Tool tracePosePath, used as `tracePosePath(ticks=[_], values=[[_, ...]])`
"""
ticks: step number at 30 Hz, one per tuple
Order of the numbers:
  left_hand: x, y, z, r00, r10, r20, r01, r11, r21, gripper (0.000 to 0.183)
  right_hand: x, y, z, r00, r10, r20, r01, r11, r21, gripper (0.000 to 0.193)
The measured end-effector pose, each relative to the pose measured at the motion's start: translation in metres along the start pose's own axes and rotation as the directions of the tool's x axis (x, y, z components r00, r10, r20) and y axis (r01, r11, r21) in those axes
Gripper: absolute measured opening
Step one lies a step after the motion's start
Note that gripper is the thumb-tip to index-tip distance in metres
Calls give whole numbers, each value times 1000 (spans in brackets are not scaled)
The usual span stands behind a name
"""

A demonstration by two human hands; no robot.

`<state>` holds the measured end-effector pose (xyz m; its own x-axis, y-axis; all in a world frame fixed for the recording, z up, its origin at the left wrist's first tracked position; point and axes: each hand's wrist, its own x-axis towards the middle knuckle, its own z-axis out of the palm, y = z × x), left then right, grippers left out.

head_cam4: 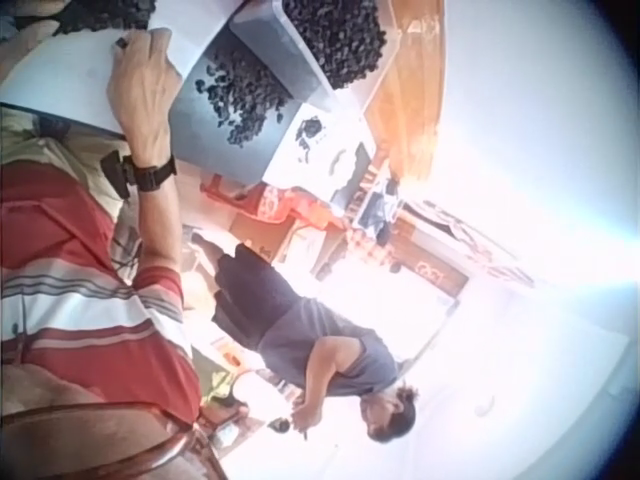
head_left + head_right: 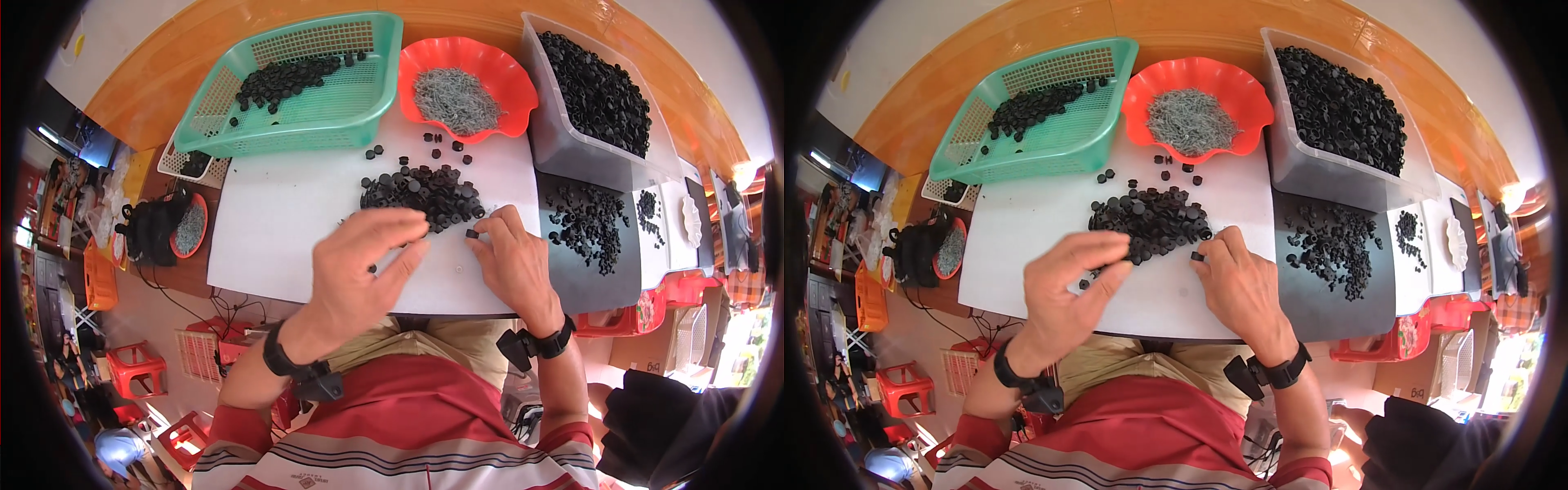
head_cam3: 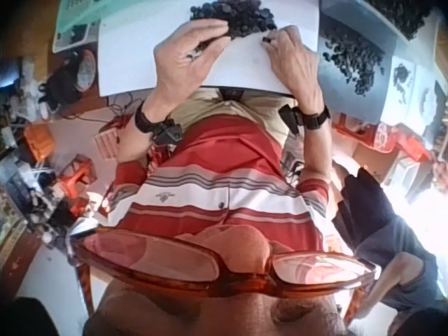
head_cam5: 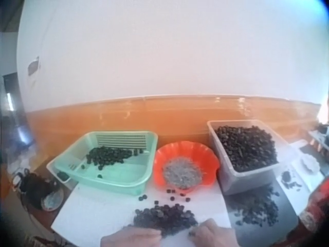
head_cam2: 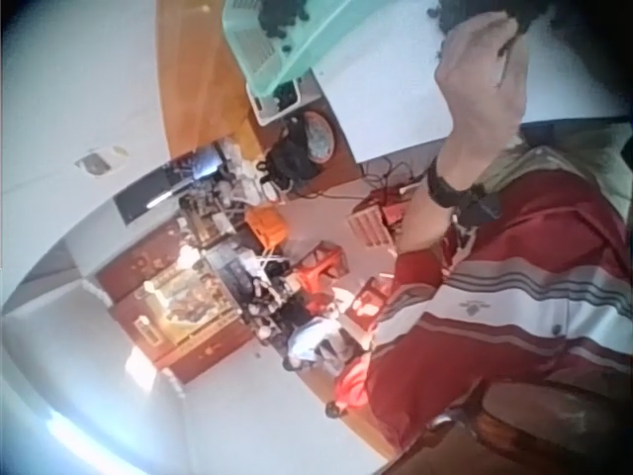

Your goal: Manual assembly of small black plastic components by joining two parts together.

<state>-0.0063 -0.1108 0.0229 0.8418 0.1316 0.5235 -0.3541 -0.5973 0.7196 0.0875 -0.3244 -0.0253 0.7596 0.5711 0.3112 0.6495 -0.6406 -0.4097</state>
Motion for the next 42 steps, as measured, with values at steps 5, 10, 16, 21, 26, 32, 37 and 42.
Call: tracePosePath(ticks=[5, 10, 16, 21, 26, 32, 37, 42], values=[[-28, 2, 21, 950, -243, 196, 292, 914, -282, 26, -15, -17, -15, 999, -40, -16, 43, 957, 286, 21], [-37, -1, 28, 750, -400, 526, 661, 475, -581, 31, -31, -32, -22, 987, -161, -4, 146, 886, 440, 24], [-44, -7, 28, 664, -440, 605, 746, 332, -577, 26, -22, -11, -30, 984, -172, 43, 118, 815, 567, 23], [-49, 0, 36, 715, -432, 550, 699, 443, -561, 20, 5, 32, -23, 994, -55, -95, 63, 994, 93, 19], [-51, 4, 37, 718, -431, 546, 696, 458, -553, 19, 26, 33, -25, 995, -73, 65, 76, 996, -42, 21], [-51, 3, 36, 730, -408, 548, 682, 466, -563, 20, 33, 40, -28, 979, -114, 168, 128, 989, -73, 15], [-51, 2, 39, 740, -410, 533, 673, 466, -575, 20, 32, 38, -27, 974, -101, 201, 129, 983, -130, 7], [-51, -2, 41, 754, -429, 497, 657, 486, -577, 20, 25, 34, -35, 965, -82, 247, 128, 976, -175, 6]])
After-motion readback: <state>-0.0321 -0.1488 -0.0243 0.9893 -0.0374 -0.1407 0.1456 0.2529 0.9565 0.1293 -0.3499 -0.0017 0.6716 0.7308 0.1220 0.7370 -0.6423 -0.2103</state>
